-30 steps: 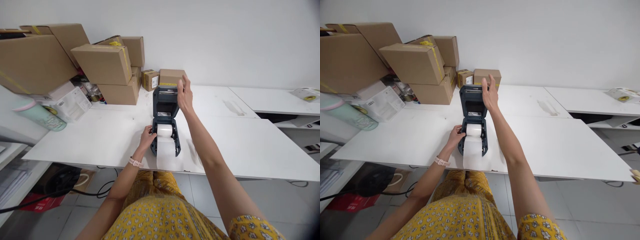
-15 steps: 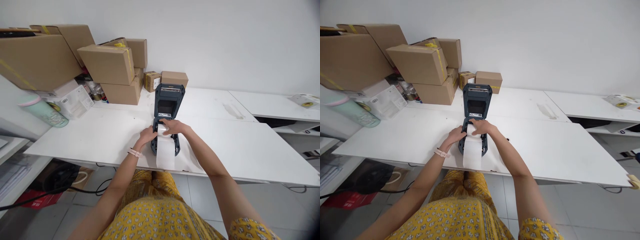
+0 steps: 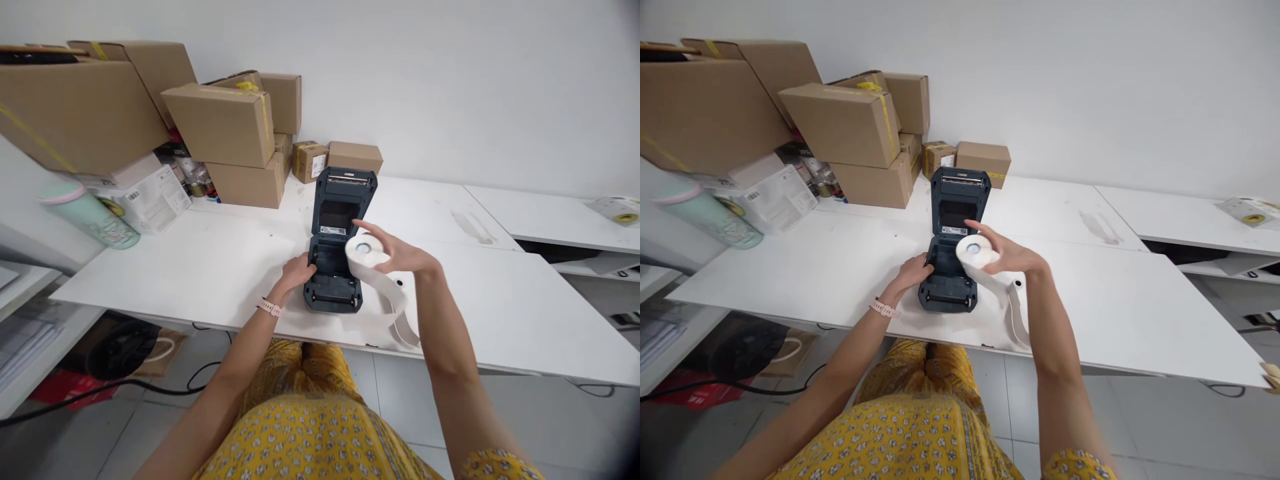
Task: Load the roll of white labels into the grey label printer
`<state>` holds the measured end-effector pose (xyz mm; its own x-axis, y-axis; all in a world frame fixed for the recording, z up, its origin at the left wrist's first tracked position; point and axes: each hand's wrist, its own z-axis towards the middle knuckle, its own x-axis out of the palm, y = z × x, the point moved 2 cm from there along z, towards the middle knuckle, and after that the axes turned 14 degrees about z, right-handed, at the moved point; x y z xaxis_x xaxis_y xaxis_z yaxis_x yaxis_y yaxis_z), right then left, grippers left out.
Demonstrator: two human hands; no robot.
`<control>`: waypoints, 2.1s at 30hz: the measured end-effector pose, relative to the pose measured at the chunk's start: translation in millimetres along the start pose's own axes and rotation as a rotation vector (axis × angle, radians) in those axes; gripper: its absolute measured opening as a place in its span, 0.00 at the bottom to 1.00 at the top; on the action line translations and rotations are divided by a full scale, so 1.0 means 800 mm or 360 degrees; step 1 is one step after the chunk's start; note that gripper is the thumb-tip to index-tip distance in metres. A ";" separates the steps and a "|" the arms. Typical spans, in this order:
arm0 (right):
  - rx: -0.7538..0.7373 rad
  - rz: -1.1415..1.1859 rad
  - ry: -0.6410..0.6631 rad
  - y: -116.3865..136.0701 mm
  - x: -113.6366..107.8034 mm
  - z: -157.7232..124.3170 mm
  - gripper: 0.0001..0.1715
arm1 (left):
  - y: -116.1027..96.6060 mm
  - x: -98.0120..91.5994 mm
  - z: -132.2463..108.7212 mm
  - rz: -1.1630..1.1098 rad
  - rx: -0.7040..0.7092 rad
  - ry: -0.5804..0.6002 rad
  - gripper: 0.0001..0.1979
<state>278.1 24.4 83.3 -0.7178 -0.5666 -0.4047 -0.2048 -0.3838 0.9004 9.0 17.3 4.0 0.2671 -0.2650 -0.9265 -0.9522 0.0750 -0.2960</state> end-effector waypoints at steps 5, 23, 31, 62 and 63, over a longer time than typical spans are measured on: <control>0.0167 0.0047 -0.0393 -0.034 -0.036 -0.060 0.60 | 0.001 0.003 0.003 0.0019 0.0010 0.0003 0.22; 0.0527 0.0634 -0.0696 -0.131 -0.031 -0.158 0.38 | -0.005 -0.003 0.001 0.0090 -0.0017 0.0036 0.24; 0.0598 0.0766 -0.0859 -0.144 0.042 -0.167 0.32 | -0.004 0.001 0.002 0.0120 -0.0014 0.0000 0.24; 0.0259 -0.0989 -0.0015 -0.027 0.140 0.027 0.23 | -0.001 0.007 0.000 0.0033 -0.0039 -0.0067 0.22; 0.0167 -0.0925 -0.0114 -0.026 0.150 0.010 0.22 | -0.001 0.008 -0.001 0.0013 -0.0049 -0.0079 0.23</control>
<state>190.4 -29.8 17.5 -0.5106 -0.2330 -0.8277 -0.6399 -0.5400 0.5467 11.6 15.0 -1.5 0.2656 -0.2166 -0.9394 -0.9583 0.0473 -0.2818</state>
